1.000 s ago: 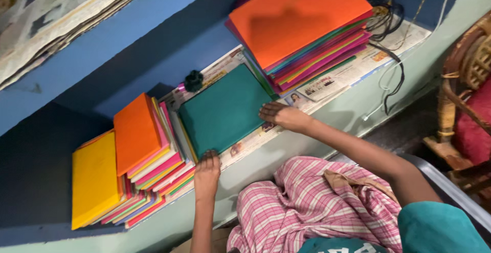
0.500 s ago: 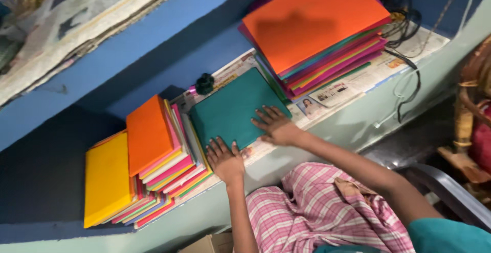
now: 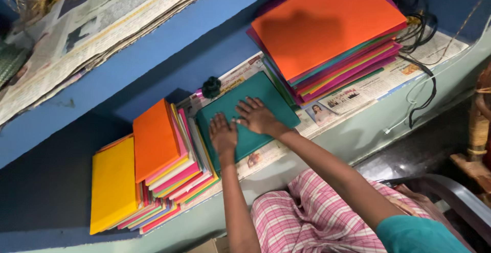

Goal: The person sorts a stack of colored folders by color, picking up individual folders of different colors and placing them into separate stacks on a shelf.

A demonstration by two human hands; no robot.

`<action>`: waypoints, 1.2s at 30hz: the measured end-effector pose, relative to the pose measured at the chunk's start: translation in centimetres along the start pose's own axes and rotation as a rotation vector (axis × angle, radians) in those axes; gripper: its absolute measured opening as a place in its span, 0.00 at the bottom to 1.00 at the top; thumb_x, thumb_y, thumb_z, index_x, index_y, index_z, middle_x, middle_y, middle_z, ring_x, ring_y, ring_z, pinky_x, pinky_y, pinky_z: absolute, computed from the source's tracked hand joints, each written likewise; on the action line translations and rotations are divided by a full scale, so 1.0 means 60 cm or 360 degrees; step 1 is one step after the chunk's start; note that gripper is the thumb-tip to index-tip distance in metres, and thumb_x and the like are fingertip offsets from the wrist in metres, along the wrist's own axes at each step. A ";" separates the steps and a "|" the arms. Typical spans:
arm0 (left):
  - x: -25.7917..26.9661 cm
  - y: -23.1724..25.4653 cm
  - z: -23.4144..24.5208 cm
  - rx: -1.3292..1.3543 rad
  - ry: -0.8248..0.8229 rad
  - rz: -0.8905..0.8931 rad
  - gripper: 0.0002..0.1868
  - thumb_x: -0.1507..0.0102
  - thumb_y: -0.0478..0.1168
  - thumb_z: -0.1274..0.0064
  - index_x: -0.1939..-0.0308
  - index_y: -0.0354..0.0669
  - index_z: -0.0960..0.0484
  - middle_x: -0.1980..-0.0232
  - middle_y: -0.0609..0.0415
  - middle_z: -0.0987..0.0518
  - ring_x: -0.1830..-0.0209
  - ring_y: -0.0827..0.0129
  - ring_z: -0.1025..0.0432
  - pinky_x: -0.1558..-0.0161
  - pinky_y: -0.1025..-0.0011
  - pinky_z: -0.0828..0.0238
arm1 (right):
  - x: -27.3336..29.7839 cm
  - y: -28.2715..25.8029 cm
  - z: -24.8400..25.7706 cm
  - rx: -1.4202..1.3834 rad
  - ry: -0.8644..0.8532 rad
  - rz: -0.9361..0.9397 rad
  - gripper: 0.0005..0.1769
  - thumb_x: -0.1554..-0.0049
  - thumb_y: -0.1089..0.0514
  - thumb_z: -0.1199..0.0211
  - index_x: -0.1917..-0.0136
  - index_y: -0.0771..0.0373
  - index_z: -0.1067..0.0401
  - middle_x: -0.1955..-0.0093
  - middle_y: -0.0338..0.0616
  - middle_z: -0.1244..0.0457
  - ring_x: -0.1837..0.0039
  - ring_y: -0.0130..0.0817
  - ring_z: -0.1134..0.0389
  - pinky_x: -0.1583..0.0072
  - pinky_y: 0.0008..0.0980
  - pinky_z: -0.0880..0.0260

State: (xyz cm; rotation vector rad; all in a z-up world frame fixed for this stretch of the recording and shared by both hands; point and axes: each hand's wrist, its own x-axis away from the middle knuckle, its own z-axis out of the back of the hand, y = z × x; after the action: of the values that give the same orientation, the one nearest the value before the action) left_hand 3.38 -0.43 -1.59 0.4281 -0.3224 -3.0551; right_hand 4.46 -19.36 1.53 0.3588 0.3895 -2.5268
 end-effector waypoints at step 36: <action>-0.029 0.308 0.233 0.0692 0.1000 -0.0451 0.16 0.26 0.44 0.56 0.55 0.37 0.16 0.53 0.43 0.17 0.51 0.49 0.24 0.46 0.54 0.29 | 0.215 0.225 0.494 0.0461 0.0487 0.0224 0.23 0.52 0.64 0.35 0.41 0.59 0.24 0.31 0.51 0.35 0.24 0.57 0.42 0.27 0.56 0.42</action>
State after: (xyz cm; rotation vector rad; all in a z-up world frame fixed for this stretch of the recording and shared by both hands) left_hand 1.40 -15.61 15.89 1.5146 -0.9451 -2.8606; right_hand -3.56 -46.74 21.91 0.8596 0.1034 -2.3933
